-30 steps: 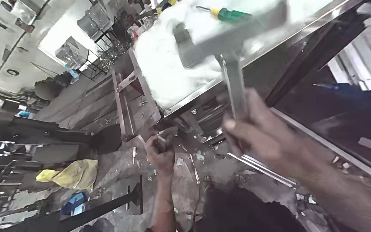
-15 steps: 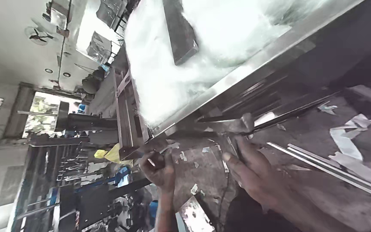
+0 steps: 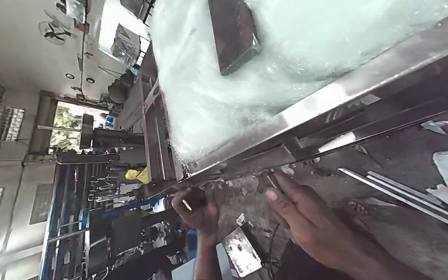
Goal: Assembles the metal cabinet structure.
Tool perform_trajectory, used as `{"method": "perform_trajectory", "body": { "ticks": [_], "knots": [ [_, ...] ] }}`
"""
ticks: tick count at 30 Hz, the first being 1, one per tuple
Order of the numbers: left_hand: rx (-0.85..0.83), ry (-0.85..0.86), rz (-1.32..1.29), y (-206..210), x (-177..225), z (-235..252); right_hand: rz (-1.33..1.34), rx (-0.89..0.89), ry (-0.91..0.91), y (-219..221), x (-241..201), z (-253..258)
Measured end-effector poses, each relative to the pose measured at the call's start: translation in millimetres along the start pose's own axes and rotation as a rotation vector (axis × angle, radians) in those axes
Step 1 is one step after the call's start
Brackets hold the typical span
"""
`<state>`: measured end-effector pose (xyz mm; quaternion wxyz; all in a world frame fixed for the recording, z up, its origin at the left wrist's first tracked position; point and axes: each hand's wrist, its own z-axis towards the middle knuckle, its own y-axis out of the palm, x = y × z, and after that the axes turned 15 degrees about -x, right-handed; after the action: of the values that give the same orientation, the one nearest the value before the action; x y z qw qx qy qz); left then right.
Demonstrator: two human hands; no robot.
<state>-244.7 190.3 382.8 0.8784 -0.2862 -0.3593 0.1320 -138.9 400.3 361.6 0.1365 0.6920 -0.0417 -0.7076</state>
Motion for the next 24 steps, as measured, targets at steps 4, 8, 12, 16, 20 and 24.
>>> {"method": "perform_trajectory", "body": {
  "ticks": [4,8,12,16,20,24],
  "knots": [
    [-0.009,0.019,0.023,-1,-3,-1,0.252,0.255,-0.248,9,-3,-11],
    [0.0,0.017,-0.014,0,-2,0,-0.018,0.13,-0.07,13,-1,-2],
    [-0.014,0.017,0.029,-1,-1,2,-0.006,0.09,-0.033,-1,-3,0],
    [-0.008,-0.015,-0.006,-1,0,-3,0.183,0.286,-0.226,10,-3,-2],
    [-0.001,-0.002,0.028,1,2,1,-0.112,0.03,0.04,3,-1,3],
    [0.002,0.028,0.084,3,1,-1,0.07,0.226,-0.079,5,6,-5]
  ]
}}
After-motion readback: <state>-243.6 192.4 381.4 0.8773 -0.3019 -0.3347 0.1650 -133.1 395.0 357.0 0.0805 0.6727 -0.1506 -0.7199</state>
